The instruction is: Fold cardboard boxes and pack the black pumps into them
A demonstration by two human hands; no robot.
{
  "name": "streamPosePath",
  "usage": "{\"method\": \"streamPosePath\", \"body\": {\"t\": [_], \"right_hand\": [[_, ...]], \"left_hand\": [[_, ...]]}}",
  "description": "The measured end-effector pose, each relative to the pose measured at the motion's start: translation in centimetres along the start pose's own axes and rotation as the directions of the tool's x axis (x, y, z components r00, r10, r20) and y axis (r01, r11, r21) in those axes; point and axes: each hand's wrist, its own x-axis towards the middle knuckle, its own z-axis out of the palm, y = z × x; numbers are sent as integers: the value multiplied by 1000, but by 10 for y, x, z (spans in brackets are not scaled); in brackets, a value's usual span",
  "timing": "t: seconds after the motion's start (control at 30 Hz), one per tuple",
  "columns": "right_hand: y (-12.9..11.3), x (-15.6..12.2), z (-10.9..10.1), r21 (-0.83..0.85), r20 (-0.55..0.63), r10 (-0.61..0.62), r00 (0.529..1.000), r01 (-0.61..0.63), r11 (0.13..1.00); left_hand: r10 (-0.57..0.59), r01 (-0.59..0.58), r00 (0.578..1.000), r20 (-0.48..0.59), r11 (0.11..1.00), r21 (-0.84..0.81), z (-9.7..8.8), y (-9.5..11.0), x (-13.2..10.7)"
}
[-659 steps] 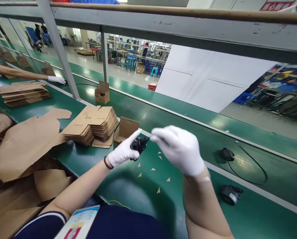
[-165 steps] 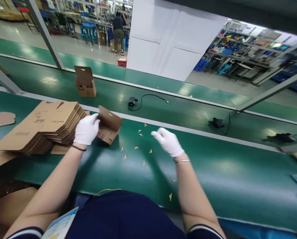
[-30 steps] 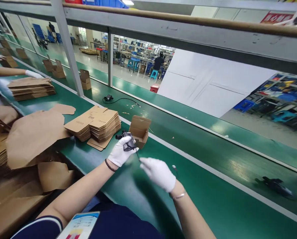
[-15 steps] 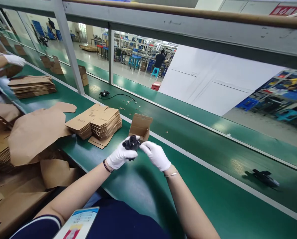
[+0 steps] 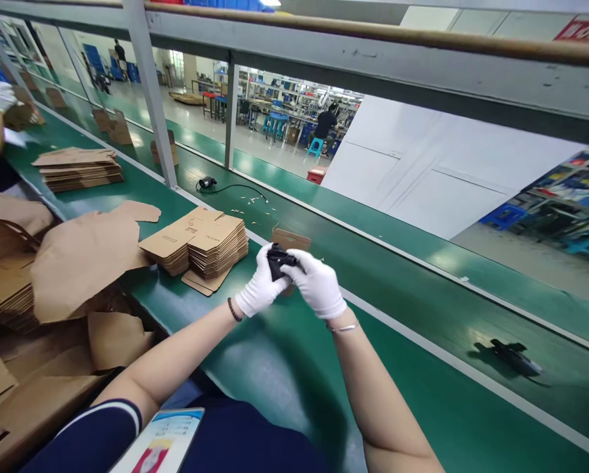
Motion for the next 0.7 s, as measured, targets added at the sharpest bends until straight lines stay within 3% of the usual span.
{"method": "streamPosePath", "body": {"t": [0.1,0.17,0.2,0.3,0.37,0.43,0.57,0.7], "right_hand": [[24,34,-6,-59,40,-22,999,24,998],[37,53,-5,-146,236,-26,971,62,987],[41,60,-1,-194,371,-15,928,94,977],[44,74,17,-272,678,38,734,203,941],[39,76,30,-280,739,54,671,233,932],[33,71,38,-282,751,53,658,248,927],[26,44,39,-269,735,-6,678,300,915],[44,35,32,-424,703,103,704,297,856]], "left_hand": [[161,-178,984,77,903,391,-25,4,33],[182,-160,983,31,757,633,-52,9,57],[159,-104,987,-7,676,730,-67,12,70],[-121,75,992,-30,393,916,-103,16,107],[-318,90,948,-1,264,960,-118,15,125],[-406,86,914,13,224,971,-123,11,134],[-455,114,890,-23,174,978,-116,4,133],[-444,133,894,-54,147,980,-107,7,132]]}}
